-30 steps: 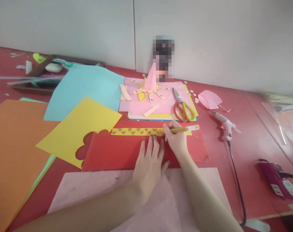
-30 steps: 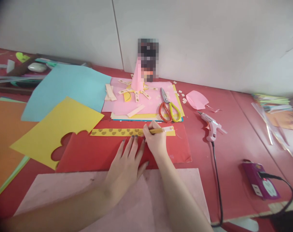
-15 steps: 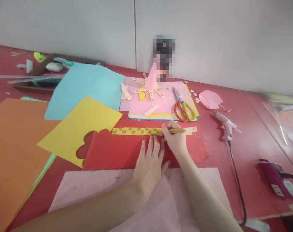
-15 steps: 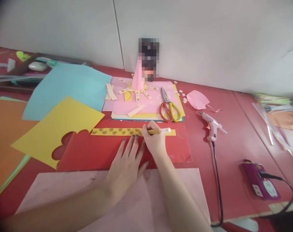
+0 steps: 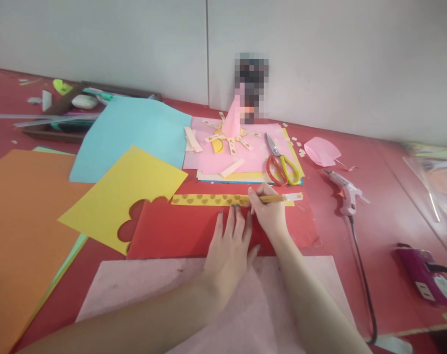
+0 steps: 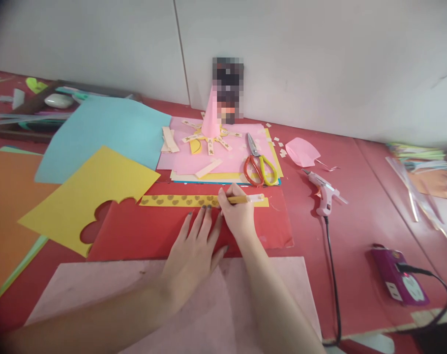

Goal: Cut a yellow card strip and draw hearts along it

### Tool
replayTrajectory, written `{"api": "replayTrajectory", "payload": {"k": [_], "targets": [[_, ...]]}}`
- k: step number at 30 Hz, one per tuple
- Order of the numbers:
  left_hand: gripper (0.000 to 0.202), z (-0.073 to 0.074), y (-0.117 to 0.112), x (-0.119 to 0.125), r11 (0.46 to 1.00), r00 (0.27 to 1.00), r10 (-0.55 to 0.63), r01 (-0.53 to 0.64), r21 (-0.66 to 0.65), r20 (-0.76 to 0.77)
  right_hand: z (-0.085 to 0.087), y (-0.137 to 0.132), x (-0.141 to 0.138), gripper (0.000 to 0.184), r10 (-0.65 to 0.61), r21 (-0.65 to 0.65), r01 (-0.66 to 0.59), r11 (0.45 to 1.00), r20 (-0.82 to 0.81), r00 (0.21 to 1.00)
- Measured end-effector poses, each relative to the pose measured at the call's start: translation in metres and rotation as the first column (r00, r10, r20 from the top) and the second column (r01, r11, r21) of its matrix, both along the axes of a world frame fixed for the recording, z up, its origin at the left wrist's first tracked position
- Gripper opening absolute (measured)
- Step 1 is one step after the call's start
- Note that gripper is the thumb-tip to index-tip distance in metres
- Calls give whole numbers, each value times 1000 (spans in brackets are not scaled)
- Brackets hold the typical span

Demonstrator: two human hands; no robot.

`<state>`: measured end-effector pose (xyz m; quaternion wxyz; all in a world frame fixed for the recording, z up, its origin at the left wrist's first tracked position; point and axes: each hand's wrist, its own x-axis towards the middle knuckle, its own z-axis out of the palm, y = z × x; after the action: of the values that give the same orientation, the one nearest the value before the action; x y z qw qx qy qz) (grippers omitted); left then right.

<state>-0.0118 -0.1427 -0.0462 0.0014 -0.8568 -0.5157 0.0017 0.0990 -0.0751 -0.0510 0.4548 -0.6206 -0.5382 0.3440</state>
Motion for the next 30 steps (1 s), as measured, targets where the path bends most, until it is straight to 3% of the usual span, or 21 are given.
{"api": "replayTrajectory", "payload": {"k": [13,24,30], "targets": [[56,0,-1,1,1000,1000,8,-8,-15,16,-1,1,-1,26,-23,-6,23,1000,79,997],[57,-1,1,1,1000,1000,5,-5,-2,10,4,0,-2,27,-44,-10,43,999,-35,998],[56,0,0,0,1000,1000,5,-5,-17,24,5,0,-3,28,-34,-1,34,999,9,999]]}}
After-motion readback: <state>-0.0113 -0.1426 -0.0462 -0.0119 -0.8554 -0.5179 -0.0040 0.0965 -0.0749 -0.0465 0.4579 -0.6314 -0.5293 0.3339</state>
